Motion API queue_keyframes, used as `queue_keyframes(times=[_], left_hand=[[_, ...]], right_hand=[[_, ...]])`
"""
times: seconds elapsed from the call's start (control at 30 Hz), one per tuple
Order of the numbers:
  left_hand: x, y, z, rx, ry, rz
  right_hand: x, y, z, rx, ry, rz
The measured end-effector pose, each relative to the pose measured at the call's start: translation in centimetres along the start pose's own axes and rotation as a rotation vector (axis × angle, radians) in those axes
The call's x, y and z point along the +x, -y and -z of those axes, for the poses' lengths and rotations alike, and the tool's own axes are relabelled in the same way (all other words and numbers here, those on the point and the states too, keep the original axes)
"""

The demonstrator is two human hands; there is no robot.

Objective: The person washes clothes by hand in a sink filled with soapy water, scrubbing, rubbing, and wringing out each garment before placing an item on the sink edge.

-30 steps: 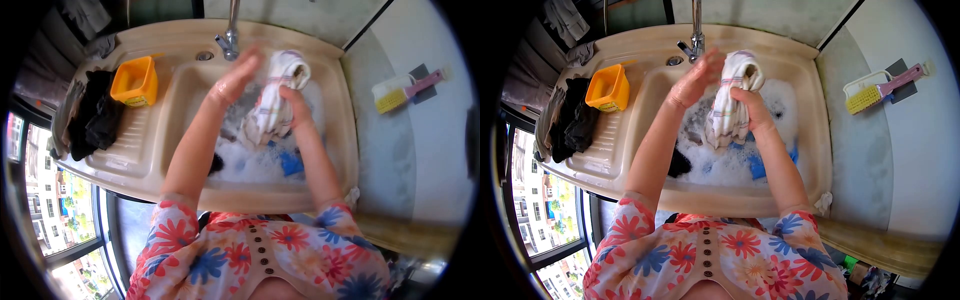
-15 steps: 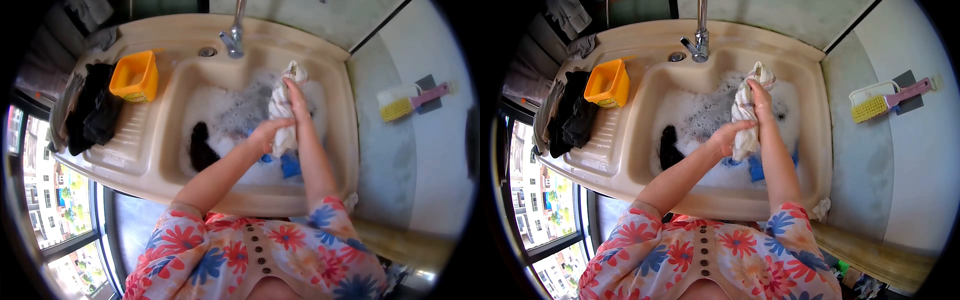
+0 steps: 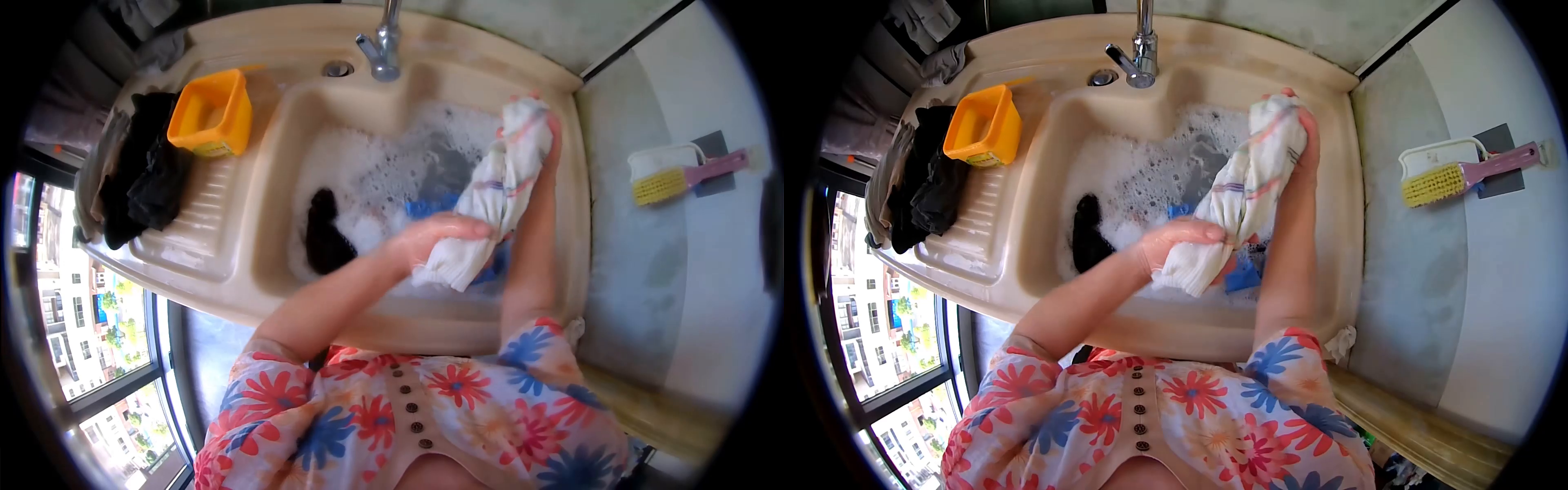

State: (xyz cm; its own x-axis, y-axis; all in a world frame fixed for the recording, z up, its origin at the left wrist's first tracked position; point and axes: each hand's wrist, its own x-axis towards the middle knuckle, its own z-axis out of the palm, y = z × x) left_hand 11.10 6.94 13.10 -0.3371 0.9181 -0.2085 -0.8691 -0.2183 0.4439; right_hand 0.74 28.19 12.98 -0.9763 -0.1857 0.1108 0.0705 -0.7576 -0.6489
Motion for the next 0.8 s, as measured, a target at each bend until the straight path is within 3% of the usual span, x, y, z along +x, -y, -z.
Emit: queue_keyframes(times=[0.03, 0.13, 0.2, 0.27, 0.43, 0.57, 0.67, 0.77, 0.8], left_hand=[[-0.3, -0.7, 0.0, 0.16, -0.085, -0.093], [0.0, -2.8, 1.2, 1.697, -0.452, 0.107], [0.0, -3.3, 3.6, 2.018, -0.589, 0.212], [-0.1, -4.3, 6.8, 2.113, -0.778, 0.102], [-0.6, -7.0, 5.6, 2.208, -0.919, -0.085], [-0.6, -7.5, 5.5, 2.242, -0.976, -0.201], [-0.6, -7.7, 5.8, 1.85, -1.157, -0.18], [1.2, -7.3, 10.2, 1.255, -1.104, 0.025], [1.0, -6.9, 9.7, 1.005, -0.965, -0.065]], right_hand=[[0.6, 0.3, 1.3, -0.187, -0.137, -0.079], [0.4, -2.9, 2.7, -0.69, -0.463, -0.17], [-0.1, -4.9, 2.0, -0.882, -0.599, -0.091], [-0.9, -6.1, 1.6, -0.932, -0.687, 0.068], [-2.2, -3.6, -2.3, -0.642, -0.298, 0.013], [-2.1, -3.3, -2.9, -0.74, -0.309, -0.007], [-1.7, -3.4, -4.4, -0.816, -0.326, 0.145], [-2.3, -3.2, -10.5, -1.092, -0.207, 0.372], [-2.3, -3.1, -11.4, -1.211, -0.108, 0.468]])
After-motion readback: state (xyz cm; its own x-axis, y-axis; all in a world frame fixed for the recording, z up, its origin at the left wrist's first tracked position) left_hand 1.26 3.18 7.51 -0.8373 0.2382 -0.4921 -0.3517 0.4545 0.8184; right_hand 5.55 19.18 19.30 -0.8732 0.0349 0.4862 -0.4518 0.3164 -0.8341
